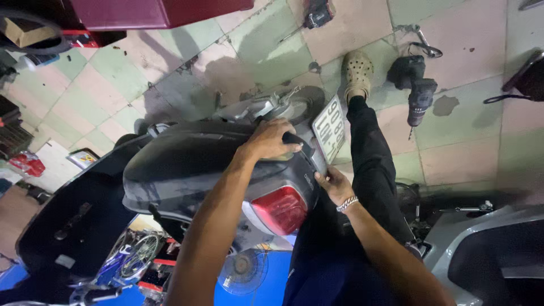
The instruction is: The person uses a cordless drill to remove screws from the rear license plate area of a scooter. They then remove the rear body panel, exposing the internal frame and wiring, and proceed to work on the electrical components inside.
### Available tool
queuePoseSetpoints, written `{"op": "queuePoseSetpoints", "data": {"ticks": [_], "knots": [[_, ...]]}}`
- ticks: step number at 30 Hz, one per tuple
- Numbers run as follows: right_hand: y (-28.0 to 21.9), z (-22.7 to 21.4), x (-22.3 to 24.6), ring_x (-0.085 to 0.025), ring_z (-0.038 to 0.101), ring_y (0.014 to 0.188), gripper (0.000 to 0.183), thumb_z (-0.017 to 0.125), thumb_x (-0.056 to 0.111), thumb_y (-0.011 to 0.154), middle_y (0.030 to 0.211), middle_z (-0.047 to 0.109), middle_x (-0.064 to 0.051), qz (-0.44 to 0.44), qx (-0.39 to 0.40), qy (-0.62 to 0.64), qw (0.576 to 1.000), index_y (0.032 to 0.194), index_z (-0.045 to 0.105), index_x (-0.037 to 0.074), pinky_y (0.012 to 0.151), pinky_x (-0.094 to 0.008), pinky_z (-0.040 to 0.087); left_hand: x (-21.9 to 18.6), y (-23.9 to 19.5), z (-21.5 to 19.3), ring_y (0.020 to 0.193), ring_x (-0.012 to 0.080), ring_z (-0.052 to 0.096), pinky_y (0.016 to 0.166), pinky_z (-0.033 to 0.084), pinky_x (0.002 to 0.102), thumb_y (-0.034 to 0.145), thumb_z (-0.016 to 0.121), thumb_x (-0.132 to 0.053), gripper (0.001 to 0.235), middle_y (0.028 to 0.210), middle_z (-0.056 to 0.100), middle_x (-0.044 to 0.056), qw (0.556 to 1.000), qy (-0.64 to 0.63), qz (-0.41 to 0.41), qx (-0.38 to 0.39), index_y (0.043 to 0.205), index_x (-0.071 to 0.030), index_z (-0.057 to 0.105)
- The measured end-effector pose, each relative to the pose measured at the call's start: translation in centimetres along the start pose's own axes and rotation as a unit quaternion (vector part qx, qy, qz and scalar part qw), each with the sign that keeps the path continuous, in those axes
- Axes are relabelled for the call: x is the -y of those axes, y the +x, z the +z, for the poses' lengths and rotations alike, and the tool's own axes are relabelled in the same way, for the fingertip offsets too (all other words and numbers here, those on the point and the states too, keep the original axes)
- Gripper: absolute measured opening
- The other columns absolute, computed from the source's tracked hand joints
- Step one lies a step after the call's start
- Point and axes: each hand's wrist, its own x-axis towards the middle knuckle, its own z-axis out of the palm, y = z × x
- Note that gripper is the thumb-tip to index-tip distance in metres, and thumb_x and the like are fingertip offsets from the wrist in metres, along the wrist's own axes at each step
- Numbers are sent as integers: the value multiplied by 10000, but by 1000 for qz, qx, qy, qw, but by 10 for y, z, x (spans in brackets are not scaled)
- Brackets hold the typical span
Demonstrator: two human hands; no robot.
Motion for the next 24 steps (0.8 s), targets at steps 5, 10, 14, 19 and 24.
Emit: {"op": "queuePoseSetpoints", "data": {"ticks": [5,10,14,19,24], "knots": [[-10,34,-11,-144,646,949,522,684,472,965,1037,710,-62,-78,-116,159,977,1219,639,17,829,-288,483,4,1,-1,1212,347,582,1004,436,480,746,806,-543,567,1232,661,143,999,-18,27,-32,1096,-102,744],[-12,45,-26,-175,583,818,473,688,458,1009,849,659,-39,144,-35,284,947,1038,677,-14,733,-356,468,11,1,5,1221,315,602,1053,456,439,785,804,-528,521,1213,686,125,999,-19,29,-37,1097,-113,753],[-15,46,-38,-168,657,821,475,688,506,916,850,741,-27,40,-94,174,979,980,735,38,763,-344,509,4,4,1,1211,280,630,1046,479,407,778,804,-506,493,1185,710,92,1000,-4,9,8,1067,-110,754],[-1,41,-48,-277,655,789,566,641,538,980,836,707,-162,56,-88,-23,994,899,710,-18,766,-385,502,-8,4,3,1213,311,578,1005,423,518,796,793,-490,496,1248,659,111,999,22,-28,-8,1121,-121,726],[-1,19,-39,-253,686,927,482,679,431,950,1042,735,-112,-90,-33,-235,967,1301,669,101,741,-371,516,-79,-38,62,1273,311,578,1076,391,548,873,683,-360,419,1311,660,117,944,92,-81,-307,1216,-118,680]]}}
